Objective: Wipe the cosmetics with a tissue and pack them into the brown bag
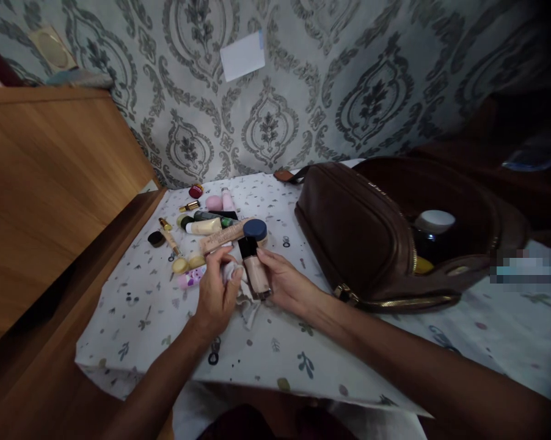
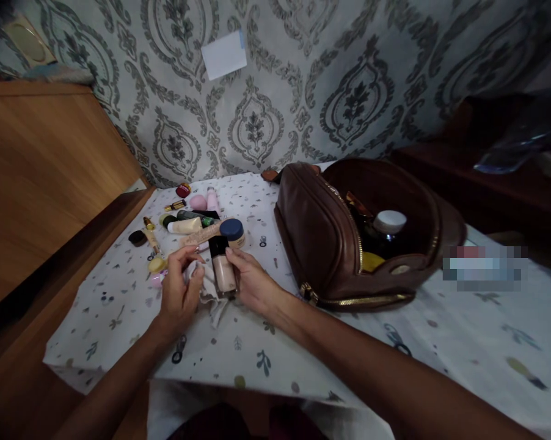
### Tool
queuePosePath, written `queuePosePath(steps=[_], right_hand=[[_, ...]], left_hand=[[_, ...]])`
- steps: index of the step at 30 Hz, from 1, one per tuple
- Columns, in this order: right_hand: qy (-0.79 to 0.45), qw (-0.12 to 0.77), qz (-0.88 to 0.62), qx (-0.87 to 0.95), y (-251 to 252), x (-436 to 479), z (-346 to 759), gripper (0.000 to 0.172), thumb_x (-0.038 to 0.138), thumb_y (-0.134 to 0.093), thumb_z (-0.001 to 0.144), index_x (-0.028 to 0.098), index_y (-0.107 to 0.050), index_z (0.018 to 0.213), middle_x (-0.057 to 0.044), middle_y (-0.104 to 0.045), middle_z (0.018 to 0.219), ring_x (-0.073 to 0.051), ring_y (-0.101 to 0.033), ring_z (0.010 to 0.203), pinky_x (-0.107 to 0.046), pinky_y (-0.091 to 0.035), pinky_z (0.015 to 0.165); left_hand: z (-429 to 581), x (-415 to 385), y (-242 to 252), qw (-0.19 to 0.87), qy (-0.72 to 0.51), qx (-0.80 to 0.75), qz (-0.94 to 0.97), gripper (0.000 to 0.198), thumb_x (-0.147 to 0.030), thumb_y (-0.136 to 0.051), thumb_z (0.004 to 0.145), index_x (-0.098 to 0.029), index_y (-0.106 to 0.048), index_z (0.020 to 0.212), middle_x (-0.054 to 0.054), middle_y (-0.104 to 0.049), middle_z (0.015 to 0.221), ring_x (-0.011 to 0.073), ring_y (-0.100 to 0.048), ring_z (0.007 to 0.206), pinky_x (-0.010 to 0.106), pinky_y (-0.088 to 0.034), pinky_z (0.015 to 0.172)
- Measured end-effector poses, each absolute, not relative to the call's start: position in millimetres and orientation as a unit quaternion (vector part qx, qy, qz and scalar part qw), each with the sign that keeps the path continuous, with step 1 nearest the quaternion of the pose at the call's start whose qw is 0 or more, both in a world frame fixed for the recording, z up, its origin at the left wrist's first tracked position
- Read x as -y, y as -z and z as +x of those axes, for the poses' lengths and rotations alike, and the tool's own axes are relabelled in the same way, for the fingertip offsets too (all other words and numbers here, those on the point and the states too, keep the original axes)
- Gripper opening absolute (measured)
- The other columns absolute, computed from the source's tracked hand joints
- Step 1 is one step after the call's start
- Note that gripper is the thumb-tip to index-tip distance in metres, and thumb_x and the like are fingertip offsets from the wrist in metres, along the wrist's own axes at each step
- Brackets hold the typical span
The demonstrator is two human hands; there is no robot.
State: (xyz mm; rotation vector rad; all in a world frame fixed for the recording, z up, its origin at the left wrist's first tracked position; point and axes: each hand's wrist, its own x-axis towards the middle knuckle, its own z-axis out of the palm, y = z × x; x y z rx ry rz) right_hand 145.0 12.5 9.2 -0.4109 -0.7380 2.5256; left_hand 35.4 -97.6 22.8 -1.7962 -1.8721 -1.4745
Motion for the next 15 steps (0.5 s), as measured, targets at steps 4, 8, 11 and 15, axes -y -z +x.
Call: queuePosePath(steps=[4,8,11,15], right_hand=[[-0.927,0.246,-0.135,0.249,-12,-16,146,0.028,0.030,-0.087,0.066,0.018,-0.067,0.082,0.003,-0.069,0.066,-0.013,-0.061,0.058,-0.022,-0.049,0.053],[-0.926,0.274,-0.117,0.232,-20,-19,150,0.024,0.024,-0.086,0.068,0.018,-0.068,0.083,0.003,-0.069,0.070,-0.011,-0.062,0.063,-0.021,-0.051,0.059],[-0.917,0.307,-0.107,0.231,-23,-19,149,0.028,0.021,-0.087,0.065,0.019,-0.067,0.084,0.004,-0.070,0.075,-0.010,-0.064,0.069,-0.020,-0.053,0.065],[-0.894,0.342,-0.098,0.270,-27,-17,147,0.034,0.023,-0.088,0.062,0.022,-0.063,0.084,0.005,-0.069,0.080,-0.011,-0.064,0.077,-0.022,-0.052,0.072]], left_hand=[[38,97,-22,0.056,0.476,0.573,-0.665,0.048,-0.036,-0.058,0.092,-0.019,-0.040,0.133,0.013,-0.054,0.122,0.0249,-0.054,0.116,0.042,-0.045,0.101],[42,95,-16,0.031,0.419,0.558,-0.715,0.080,-0.046,-0.066,0.086,-0.022,-0.023,0.149,0.018,-0.040,0.146,0.0321,-0.039,0.138,0.051,-0.036,0.112],[43,92,-8,-0.003,0.410,0.589,-0.697,0.081,-0.042,-0.061,0.090,-0.023,-0.014,0.153,0.019,-0.031,0.155,0.0319,-0.031,0.145,0.051,-0.032,0.116],[42,93,-6,-0.102,0.424,0.626,-0.646,0.074,-0.038,-0.056,0.093,-0.021,-0.016,0.153,0.017,-0.029,0.158,0.0314,-0.030,0.146,0.049,-0.030,0.118]])
